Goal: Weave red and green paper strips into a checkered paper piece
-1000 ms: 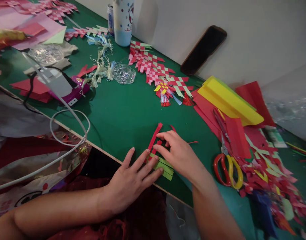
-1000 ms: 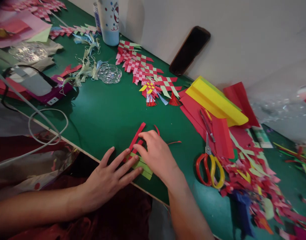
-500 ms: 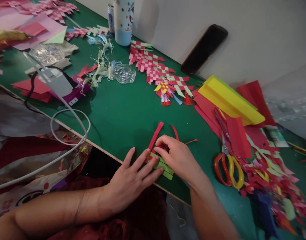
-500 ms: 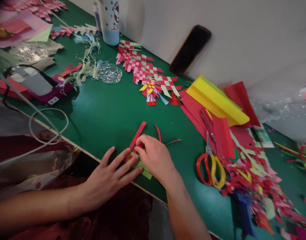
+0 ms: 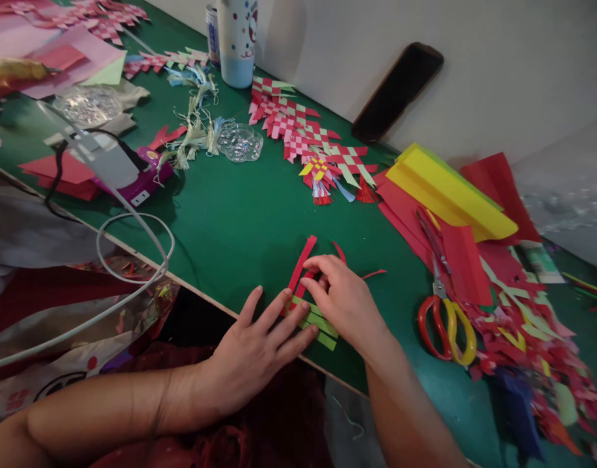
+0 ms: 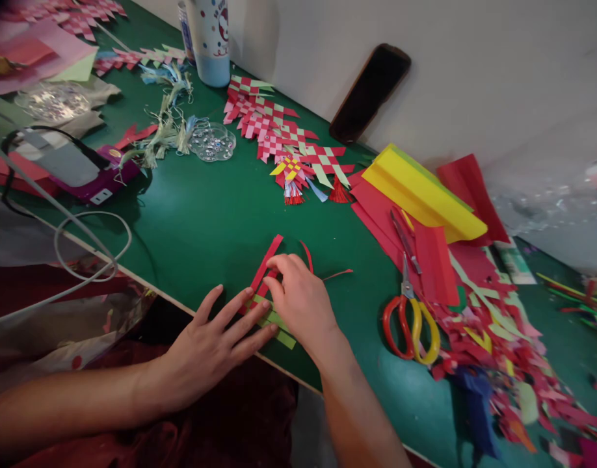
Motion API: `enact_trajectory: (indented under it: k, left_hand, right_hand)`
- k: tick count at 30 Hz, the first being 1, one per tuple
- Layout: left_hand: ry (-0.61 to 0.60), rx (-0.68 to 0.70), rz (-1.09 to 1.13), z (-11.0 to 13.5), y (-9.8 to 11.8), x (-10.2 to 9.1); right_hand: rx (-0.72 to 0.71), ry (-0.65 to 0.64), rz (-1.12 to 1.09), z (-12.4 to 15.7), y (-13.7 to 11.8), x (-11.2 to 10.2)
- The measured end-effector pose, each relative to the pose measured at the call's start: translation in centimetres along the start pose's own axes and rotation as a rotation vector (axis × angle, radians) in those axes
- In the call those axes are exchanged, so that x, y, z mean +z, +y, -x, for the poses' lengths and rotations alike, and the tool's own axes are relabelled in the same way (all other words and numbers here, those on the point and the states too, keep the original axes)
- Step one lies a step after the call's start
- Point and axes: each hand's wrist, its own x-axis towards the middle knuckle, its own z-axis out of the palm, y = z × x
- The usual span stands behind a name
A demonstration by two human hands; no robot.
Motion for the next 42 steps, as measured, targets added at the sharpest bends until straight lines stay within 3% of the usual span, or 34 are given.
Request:
enact_trajectory:
  k: [6, 16, 24, 37, 42]
  left_hand:
    - [0.001, -0.002, 0.002, 0.0, 0.1, 0.1]
    - [-0.094, -0.019, 0.114, -0.4, -0.6, -1.8]
    - [-0.154, 0.011, 0.170, -0.9, -1.4, -3.3]
    - [-0.214, 0.121, 0.060, -0.7, -2.7, -2.7]
    - [-0.198, 0.139, 0.079, -0.7, -3.0, -2.5]
  right_hand:
    - [-0.034, 0.184, 0.004, 2.3, 0.2, -0.7]
    - [-0.094, 0.244, 0.030, 8.6, 0.6, 0.2]
    - [-0.119, 0.196, 0.093, 8.8, 0.5, 1.8]
    - [-0.111, 0.191, 0.057, 8.7, 0.8, 1.9]
    - [-0.144, 0.281, 0.078, 8.6, 1.0, 2.4]
